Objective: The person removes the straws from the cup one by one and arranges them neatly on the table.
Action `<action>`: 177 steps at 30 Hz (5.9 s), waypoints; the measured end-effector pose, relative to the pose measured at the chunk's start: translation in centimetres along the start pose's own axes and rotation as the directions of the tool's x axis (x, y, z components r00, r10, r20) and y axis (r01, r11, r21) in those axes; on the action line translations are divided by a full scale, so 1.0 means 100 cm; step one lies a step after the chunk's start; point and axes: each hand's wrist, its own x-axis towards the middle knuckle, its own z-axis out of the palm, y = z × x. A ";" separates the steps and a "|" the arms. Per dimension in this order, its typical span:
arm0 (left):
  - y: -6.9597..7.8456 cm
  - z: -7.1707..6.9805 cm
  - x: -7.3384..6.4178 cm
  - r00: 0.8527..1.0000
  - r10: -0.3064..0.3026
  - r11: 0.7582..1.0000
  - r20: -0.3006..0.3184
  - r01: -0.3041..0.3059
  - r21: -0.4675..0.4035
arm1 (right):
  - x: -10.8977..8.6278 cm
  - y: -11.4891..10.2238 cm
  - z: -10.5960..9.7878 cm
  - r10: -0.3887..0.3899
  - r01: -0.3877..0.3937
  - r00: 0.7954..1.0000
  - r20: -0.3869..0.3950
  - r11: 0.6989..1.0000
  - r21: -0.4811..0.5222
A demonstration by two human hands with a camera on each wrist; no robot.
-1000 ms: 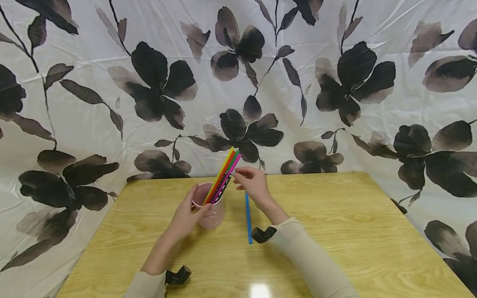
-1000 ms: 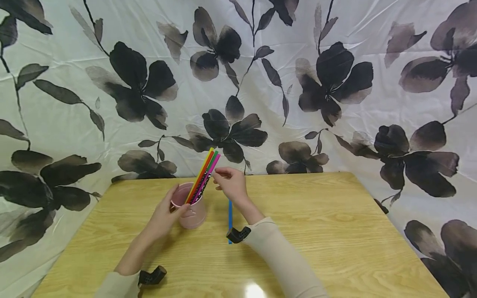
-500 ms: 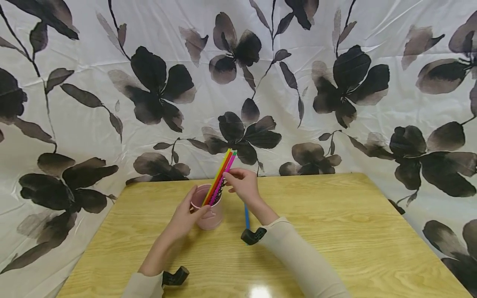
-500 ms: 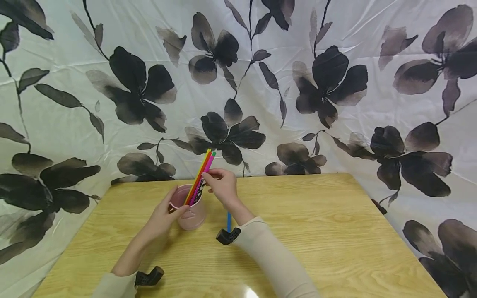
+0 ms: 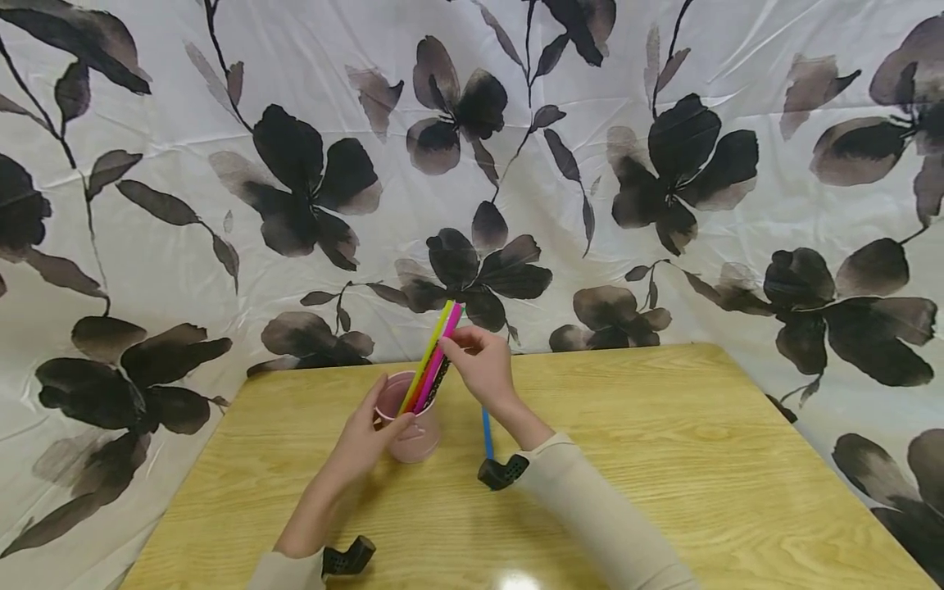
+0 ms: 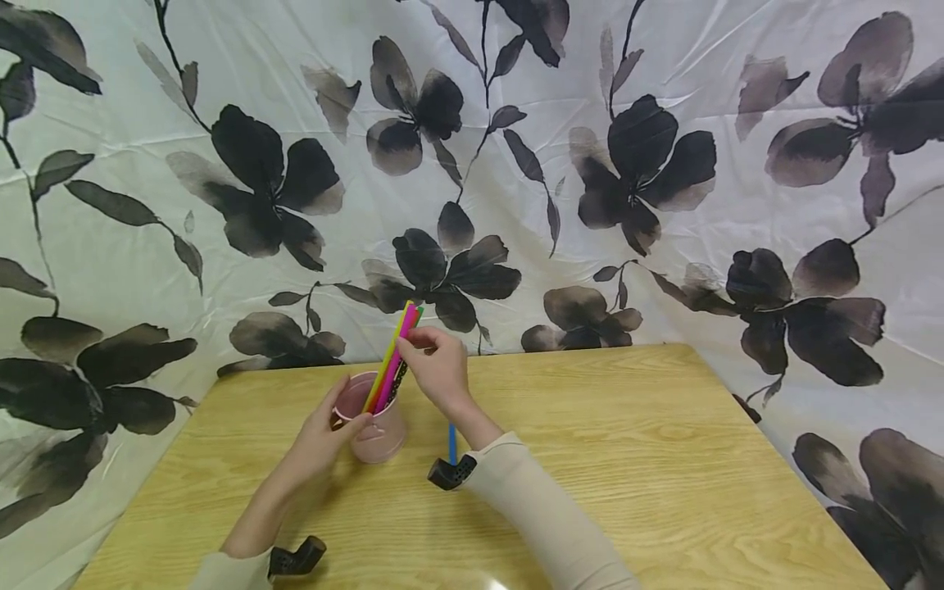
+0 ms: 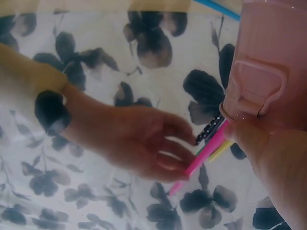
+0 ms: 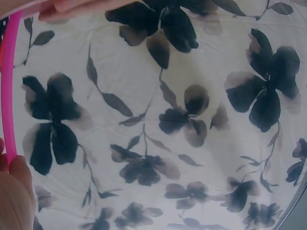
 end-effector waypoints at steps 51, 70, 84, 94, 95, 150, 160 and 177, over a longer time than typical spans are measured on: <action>0.028 0.000 -0.012 0.999 0.035 0.999 -0.007 -0.035 -0.023 | 0.039 0.025 -0.079 0.198 -0.199 0.980 0.032 0.978 0.056; -0.001 0.001 -0.003 1.000 0.010 1.000 -0.027 -0.010 0.020 | 0.016 0.105 -0.069 0.395 -0.393 0.918 0.024 0.917 -0.072; -0.002 0.001 -0.003 1.000 0.016 0.999 -0.026 -0.015 0.031 | 0.004 0.140 -0.064 0.470 -0.458 0.882 0.032 0.872 -0.175; 0.001 0.001 -0.003 1.000 0.008 0.999 -0.020 -0.008 0.033 | -0.002 0.156 -0.060 0.489 -0.475 0.872 0.013 0.853 -0.215; 0.002 0.000 -0.003 1.000 0.005 0.999 -0.017 -0.005 0.036 | -0.002 0.157 -0.060 0.493 -0.480 0.870 0.012 0.852 -0.209; -0.002 0.000 -0.004 0.999 0.043 0.998 -0.028 -0.042 0.041 | -0.001 0.170 -0.051 0.534 -0.485 0.846 0.009 0.776 -0.403; -0.004 0.002 -0.003 0.998 0.045 0.998 -0.035 -0.044 0.039 | 0.000 0.173 -0.052 0.521 -0.472 0.853 0.010 0.781 -0.410; 0.002 0.001 -0.004 0.999 0.048 0.999 -0.015 -0.047 0.027 | 0.000 0.167 -0.055 0.535 -0.481 0.844 0.027 0.779 -0.402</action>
